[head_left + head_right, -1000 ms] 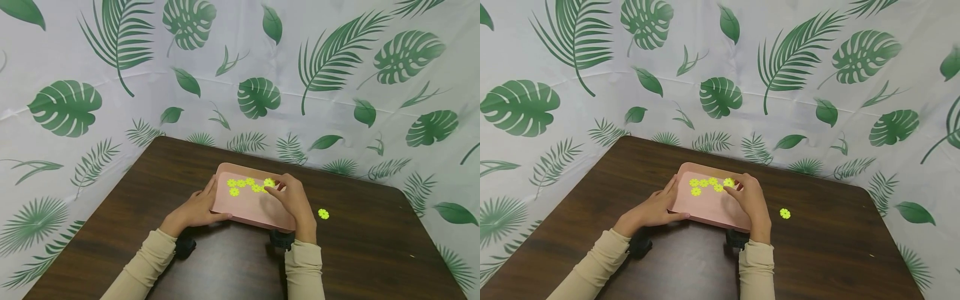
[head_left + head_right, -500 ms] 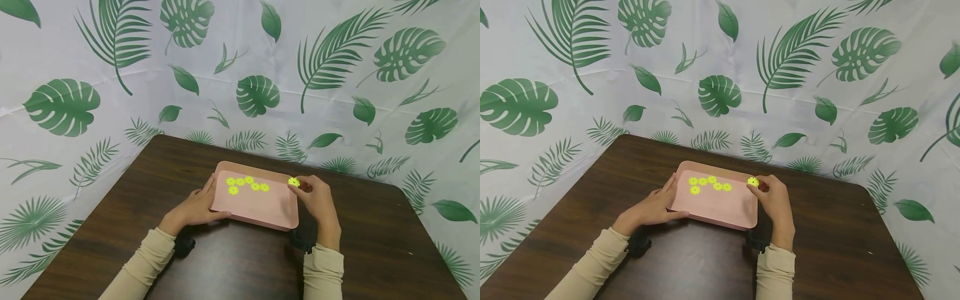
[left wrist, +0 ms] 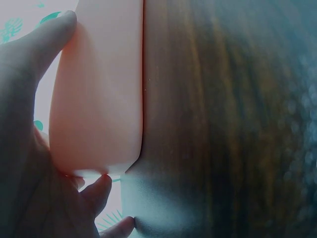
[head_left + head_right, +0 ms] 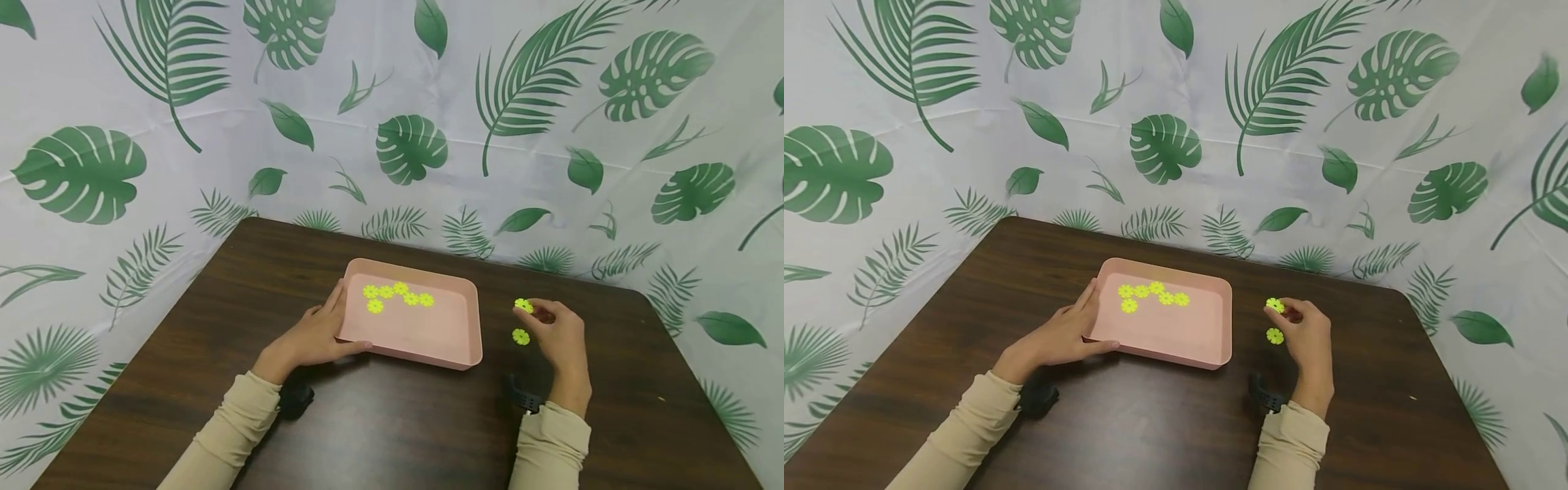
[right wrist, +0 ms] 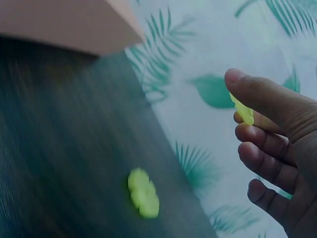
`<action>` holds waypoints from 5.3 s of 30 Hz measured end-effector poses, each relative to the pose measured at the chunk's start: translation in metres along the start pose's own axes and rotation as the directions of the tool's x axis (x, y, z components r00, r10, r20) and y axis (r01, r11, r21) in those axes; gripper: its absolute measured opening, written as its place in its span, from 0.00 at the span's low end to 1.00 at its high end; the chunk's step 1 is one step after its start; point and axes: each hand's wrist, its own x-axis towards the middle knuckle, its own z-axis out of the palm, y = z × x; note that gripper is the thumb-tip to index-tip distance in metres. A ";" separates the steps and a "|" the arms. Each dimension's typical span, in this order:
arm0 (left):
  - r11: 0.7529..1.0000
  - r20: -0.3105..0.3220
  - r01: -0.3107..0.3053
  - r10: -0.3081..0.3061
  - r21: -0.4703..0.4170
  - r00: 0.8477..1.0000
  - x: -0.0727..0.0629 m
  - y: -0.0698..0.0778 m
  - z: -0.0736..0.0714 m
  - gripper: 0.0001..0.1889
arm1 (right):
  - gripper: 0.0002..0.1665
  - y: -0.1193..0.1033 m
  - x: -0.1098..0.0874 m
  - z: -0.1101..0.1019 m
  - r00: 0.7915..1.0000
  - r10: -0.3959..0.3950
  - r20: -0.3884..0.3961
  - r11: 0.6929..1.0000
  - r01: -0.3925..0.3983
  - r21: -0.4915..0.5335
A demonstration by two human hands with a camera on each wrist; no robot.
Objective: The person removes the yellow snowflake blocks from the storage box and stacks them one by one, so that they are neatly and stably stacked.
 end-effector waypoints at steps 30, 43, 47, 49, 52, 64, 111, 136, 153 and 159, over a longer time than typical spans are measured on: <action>1.000 0.011 -0.004 0.004 0.014 1.000 0.003 -0.001 0.000 0.64 | 0.29 0.059 -0.011 0.009 0.974 0.111 0.197 0.994 -0.113 -0.002; 1.000 0.005 -0.006 0.006 -0.008 1.000 0.003 -0.001 0.000 0.64 | 0.29 0.057 -0.011 0.009 0.963 0.107 0.246 0.994 -0.107 -0.017; 1.000 0.003 -0.003 0.003 -0.010 1.000 0.003 -0.001 -0.001 0.65 | 0.29 0.058 -0.010 0.010 0.962 0.111 0.248 0.994 -0.110 -0.021; 1.000 0.003 -0.002 0.002 -0.011 1.000 0.003 -0.001 -0.001 0.65 | 0.29 0.058 -0.009 0.010 0.962 0.116 0.246 0.993 -0.114 -0.025; 1.000 0.003 -0.002 0.002 -0.011 1.000 0.003 0.000 -0.001 0.65 | 0.29 0.058 -0.008 0.011 0.961 0.123 0.248 0.992 -0.119 -0.032; 1.000 0.005 0.005 -0.004 -0.008 1.000 0.003 0.001 -0.001 0.65 | 0.28 0.056 -0.009 0.010 0.959 0.121 0.255 0.993 -0.116 -0.034; 1.000 -0.002 0.016 -0.016 -0.006 1.000 -0.001 0.001 0.003 0.65 | 0.29 -0.075 0.015 0.047 0.978 -0.068 0.199 0.987 0.036 0.156; 0.999 0.017 0.044 -0.044 0.020 0.999 -0.004 0.004 -0.002 0.65 | 0.11 -0.094 0.024 0.126 0.903 -0.092 0.419 0.992 0.045 0.122; 0.999 0.005 0.032 -0.032 0.028 0.999 -0.004 0.003 -0.001 0.65 | 0.18 -0.099 0.019 0.127 0.911 0.027 0.411 0.996 -0.061 0.071; 0.999 -0.007 0.028 -0.028 0.022 1.000 -0.004 0.002 0.000 0.65 | 0.18 -0.099 0.019 0.123 0.915 -0.015 0.403 0.996 -0.023 0.091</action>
